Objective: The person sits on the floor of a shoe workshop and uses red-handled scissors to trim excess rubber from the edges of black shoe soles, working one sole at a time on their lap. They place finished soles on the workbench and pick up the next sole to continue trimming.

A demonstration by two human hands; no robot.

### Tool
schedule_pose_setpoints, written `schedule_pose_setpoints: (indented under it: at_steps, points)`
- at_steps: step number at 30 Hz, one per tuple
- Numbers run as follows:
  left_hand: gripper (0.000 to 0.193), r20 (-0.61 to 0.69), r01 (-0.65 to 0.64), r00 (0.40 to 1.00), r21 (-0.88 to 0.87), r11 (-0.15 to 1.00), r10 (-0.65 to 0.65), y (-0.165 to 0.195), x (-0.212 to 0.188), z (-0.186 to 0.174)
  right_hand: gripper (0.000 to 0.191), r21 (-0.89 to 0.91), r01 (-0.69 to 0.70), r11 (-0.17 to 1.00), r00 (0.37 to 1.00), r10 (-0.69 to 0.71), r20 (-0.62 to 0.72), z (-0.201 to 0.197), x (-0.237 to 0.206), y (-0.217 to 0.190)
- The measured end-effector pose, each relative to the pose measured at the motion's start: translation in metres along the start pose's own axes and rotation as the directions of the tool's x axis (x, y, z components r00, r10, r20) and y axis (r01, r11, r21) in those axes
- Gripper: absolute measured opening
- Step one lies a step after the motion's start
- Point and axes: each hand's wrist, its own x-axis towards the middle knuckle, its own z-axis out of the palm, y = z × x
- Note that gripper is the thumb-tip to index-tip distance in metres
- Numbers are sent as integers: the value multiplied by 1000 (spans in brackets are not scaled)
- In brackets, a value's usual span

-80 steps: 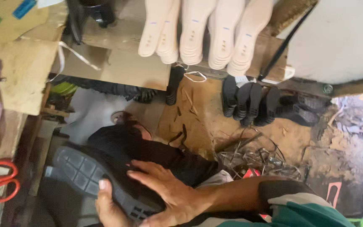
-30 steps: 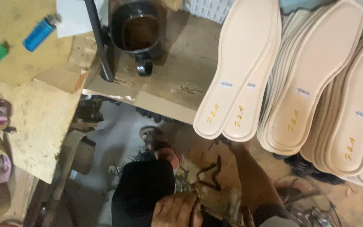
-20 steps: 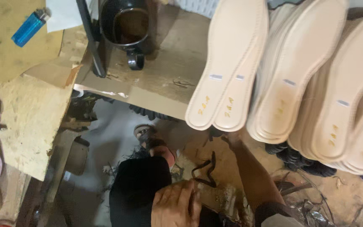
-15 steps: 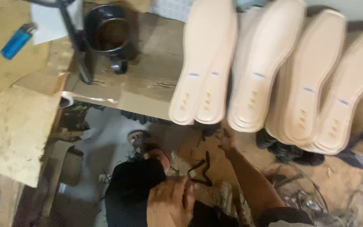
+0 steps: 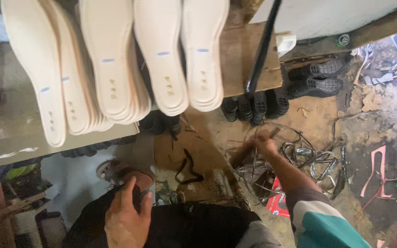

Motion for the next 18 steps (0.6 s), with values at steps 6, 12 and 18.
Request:
schedule_pose_setpoints:
  at_steps: [6,12,18]
  points:
    - [50,169,48,985,-102,994,-30,6,16,38,46,-32,-173,984,915,149,-374,-65,23,-30]
    - [49,244,186,954,-32,982,-173,-2,13,36,53,384,-228,895,775,405,-486,-125,81,-20]
    - [42,138,398,917,-343,851,-374,-15,4,51,83,623,-130,771,775,471,-421,-173,126,-9]
